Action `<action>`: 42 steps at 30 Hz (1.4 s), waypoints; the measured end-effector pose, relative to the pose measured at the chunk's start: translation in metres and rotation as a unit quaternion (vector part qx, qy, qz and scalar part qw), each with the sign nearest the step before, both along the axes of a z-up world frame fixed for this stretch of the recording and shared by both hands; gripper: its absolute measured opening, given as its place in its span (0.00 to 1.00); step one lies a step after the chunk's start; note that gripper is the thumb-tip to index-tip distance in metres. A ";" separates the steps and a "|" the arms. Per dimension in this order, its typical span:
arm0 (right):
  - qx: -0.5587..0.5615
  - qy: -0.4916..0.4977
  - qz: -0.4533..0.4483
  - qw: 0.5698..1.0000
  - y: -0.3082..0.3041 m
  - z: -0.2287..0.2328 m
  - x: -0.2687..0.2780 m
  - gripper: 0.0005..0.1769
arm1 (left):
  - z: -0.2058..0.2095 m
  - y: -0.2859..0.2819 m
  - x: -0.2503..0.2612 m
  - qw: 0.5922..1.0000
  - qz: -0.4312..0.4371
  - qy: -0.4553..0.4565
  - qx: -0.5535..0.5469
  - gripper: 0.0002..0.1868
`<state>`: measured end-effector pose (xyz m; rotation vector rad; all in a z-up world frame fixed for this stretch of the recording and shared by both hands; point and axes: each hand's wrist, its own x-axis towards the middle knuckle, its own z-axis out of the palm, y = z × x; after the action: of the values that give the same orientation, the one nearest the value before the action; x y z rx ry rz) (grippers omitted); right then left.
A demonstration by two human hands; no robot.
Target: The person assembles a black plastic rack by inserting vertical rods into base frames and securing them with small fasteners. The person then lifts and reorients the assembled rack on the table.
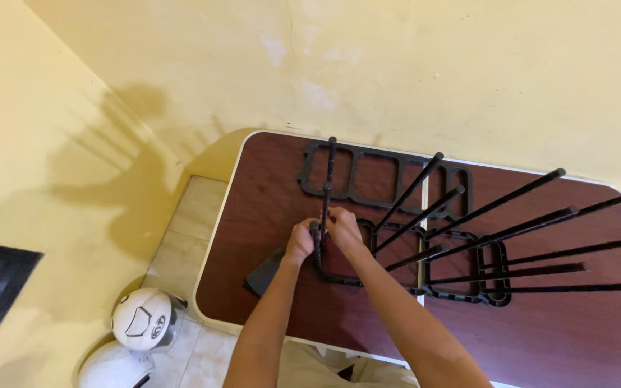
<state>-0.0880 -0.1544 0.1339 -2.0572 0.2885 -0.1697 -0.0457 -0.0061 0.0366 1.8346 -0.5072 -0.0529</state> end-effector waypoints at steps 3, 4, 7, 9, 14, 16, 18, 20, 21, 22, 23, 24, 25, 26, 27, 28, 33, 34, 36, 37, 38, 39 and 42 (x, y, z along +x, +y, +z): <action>-0.030 0.036 0.025 0.999 -0.005 0.009 0.002 0.17 | 0.008 -0.002 0.007 0.997 -0.037 0.057 -0.022 0.12; -0.042 0.028 0.032 0.998 -0.005 0.012 0.001 0.17 | 0.010 -0.002 0.010 0.998 -0.043 0.046 -0.013 0.13; -0.081 -0.015 0.051 0.995 -0.005 0.017 -0.002 0.17 | 0.012 -0.008 0.021 0.991 -0.082 0.080 -0.074 0.11; -0.111 -0.072 0.062 0.989 -0.004 0.022 -0.002 0.16 | 0.012 -0.013 0.028 0.951 -0.120 0.192 -0.211 0.09; -0.059 -0.067 0.041 0.995 0.000 0.051 -0.007 0.18 | 0.016 -0.015 0.037 0.988 -0.103 -0.007 -0.117 0.07; -0.059 -0.076 0.036 0.995 0.002 0.064 -0.009 0.17 | 0.020 -0.020 0.034 0.933 -0.136 0.213 -0.257 0.06; -0.054 -0.064 0.027 0.996 0.005 0.072 -0.013 0.15 | 0.023 -0.022 0.033 0.851 -0.119 0.372 -0.351 0.07; -0.097 -0.086 -0.006 0.992 0.007 0.078 -0.011 0.12 | 0.026 -0.025 0.037 0.808 -0.083 0.453 -0.367 0.09; -0.118 -0.095 -0.020 0.988 0.009 0.079 -0.011 0.10 | 0.025 -0.024 0.036 0.919 -0.085 0.303 -0.239 0.08; -0.096 -0.097 -0.010 0.991 0.007 0.080 -0.011 0.11 | 0.025 -0.023 0.037 0.982 -0.083 0.137 -0.098 0.08; -0.073 -0.097 0.002 0.993 0.006 0.083 -0.011 0.12 | 0.024 -0.019 0.035 0.995 -0.078 -0.033 0.048 0.10; -0.050 -0.097 0.013 0.994 0.007 0.085 -0.011 0.12 | 0.024 -0.018 0.033 0.996 -0.066 -0.028 0.057 0.10; -0.043 -0.058 0.008 0.997 0.008 0.088 -0.011 0.13 | 0.024 -0.020 0.032 0.996 -0.055 -0.025 0.066 0.10; -0.036 -0.020 0.003 0.999 0.009 0.092 -0.012 0.13 | 0.025 -0.021 0.032 0.996 -0.043 -0.022 0.074 0.10; -0.031 0.018 -0.002 0.999 0.008 0.096 -0.014 0.13 | 0.027 -0.023 0.032 0.993 -0.046 -0.038 0.098 0.09; -0.032 0.014 -0.008 0.999 0.009 0.100 -0.016 0.13 | 0.029 -0.024 0.032 0.990 -0.048 -0.055 0.122 0.08; -0.027 -0.027 -0.019 0.999 0.015 0.111 -0.025 0.14 | 0.034 -0.021 0.021 0.995 -0.037 0.006 0.095 0.09; -0.018 0.000 -0.025 1.000 0.015 0.113 -0.027 0.13 | 0.036 -0.021 0.018 0.995 -0.037 0.019 0.092 0.09; 0.002 0.053 -0.034 0.998 0.015 0.114 -0.029 0.13 | 0.037 -0.020 0.014 0.995 -0.035 0.011 0.095 0.09; -0.016 0.032 -0.025 0.999 0.015 0.114 -0.029 0.13 | 0.036 -0.019 0.013 0.995 -0.032 -0.009 0.099 0.09; -0.035 0.012 -0.016 0.999 0.014 0.114 -0.028 0.13 | 0.036 -0.019 0.014 0.994 -0.030 -0.030 0.103 0.09; -0.052 -0.008 -0.005 0.999 0.015 0.113 -0.027 0.13 | 0.034 -0.018 0.013 0.995 -0.023 -0.014 0.098 0.09; -0.045 0.048 -0.020 0.998 0.015 0.106 -0.025 0.13 | 0.027 -0.016 0.012 0.995 -0.005 -0.018 0.100 0.09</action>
<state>-0.1134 -0.1389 0.2403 -2.1531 0.3880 -0.1089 -0.0332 -0.0224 0.0639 2.0322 -0.5528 -0.0796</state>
